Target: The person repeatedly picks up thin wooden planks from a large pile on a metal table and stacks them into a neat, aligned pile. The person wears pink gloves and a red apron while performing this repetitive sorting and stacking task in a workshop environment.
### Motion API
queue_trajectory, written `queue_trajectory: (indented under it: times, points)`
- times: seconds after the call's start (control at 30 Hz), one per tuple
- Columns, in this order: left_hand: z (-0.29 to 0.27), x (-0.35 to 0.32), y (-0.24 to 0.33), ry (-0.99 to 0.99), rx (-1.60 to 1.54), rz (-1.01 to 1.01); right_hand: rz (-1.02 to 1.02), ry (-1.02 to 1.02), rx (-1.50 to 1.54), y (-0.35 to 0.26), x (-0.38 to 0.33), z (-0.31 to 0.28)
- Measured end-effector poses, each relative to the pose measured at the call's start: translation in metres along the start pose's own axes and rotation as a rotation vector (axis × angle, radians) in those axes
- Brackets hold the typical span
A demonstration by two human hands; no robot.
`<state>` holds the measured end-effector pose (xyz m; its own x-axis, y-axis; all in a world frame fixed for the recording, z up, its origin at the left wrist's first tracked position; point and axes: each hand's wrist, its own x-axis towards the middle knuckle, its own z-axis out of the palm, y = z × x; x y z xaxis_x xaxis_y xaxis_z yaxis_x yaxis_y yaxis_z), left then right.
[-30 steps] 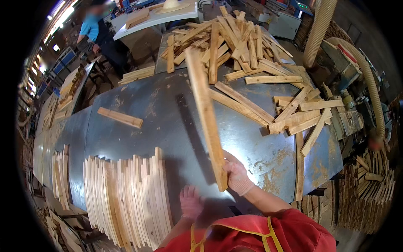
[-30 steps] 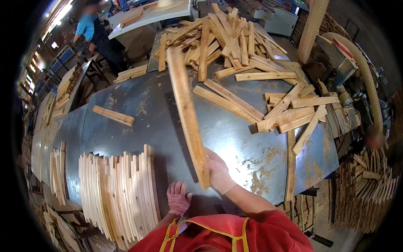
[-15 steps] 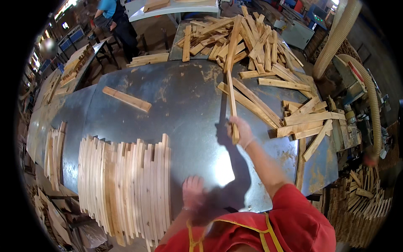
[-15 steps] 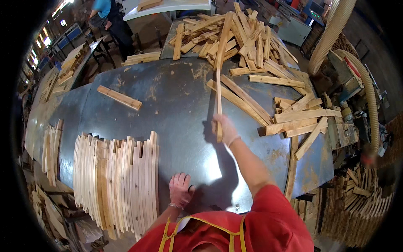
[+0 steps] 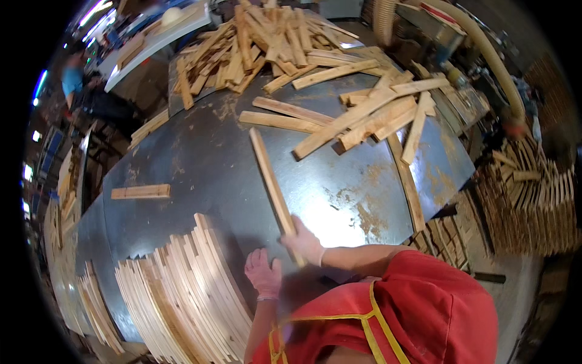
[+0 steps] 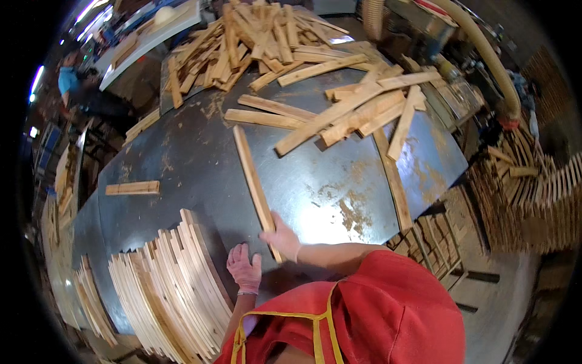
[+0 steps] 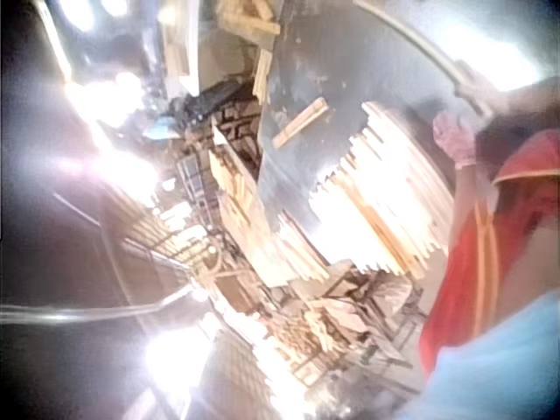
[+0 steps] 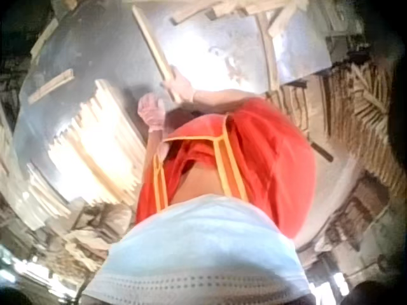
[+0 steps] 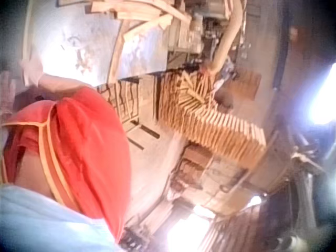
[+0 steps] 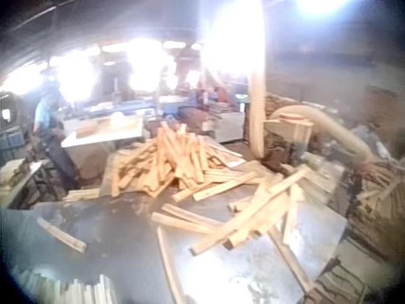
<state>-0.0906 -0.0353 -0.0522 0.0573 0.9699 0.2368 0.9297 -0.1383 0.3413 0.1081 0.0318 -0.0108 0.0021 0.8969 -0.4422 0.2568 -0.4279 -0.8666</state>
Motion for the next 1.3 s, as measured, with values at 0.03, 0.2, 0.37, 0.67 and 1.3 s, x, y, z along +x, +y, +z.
queue_trajectory:
  times: [0.03,0.2,0.37,0.67,1.3]
  points:
    - [0.002,0.008,-0.009,-0.035,-0.137,-0.071,0.032,-0.101,-0.025,0.014,-0.022,0.006]
    - [-0.038,0.048,0.052,-0.302,-0.155,-0.425,-0.245,-1.014,-0.598,-0.002,-0.069,0.012]
    - [-0.067,0.010,0.031,-0.369,0.244,-0.378,-0.404,-0.765,-0.617,-0.036,0.026,-0.070]
    - [-0.080,-0.038,-0.030,-0.228,0.557,-0.472,-0.680,0.232,-1.271,-0.146,0.247,-0.258]
    - [-0.078,-0.052,-0.044,-0.135,0.570,-0.407,-0.429,-0.159,-1.163,-0.052,0.047,-0.150]
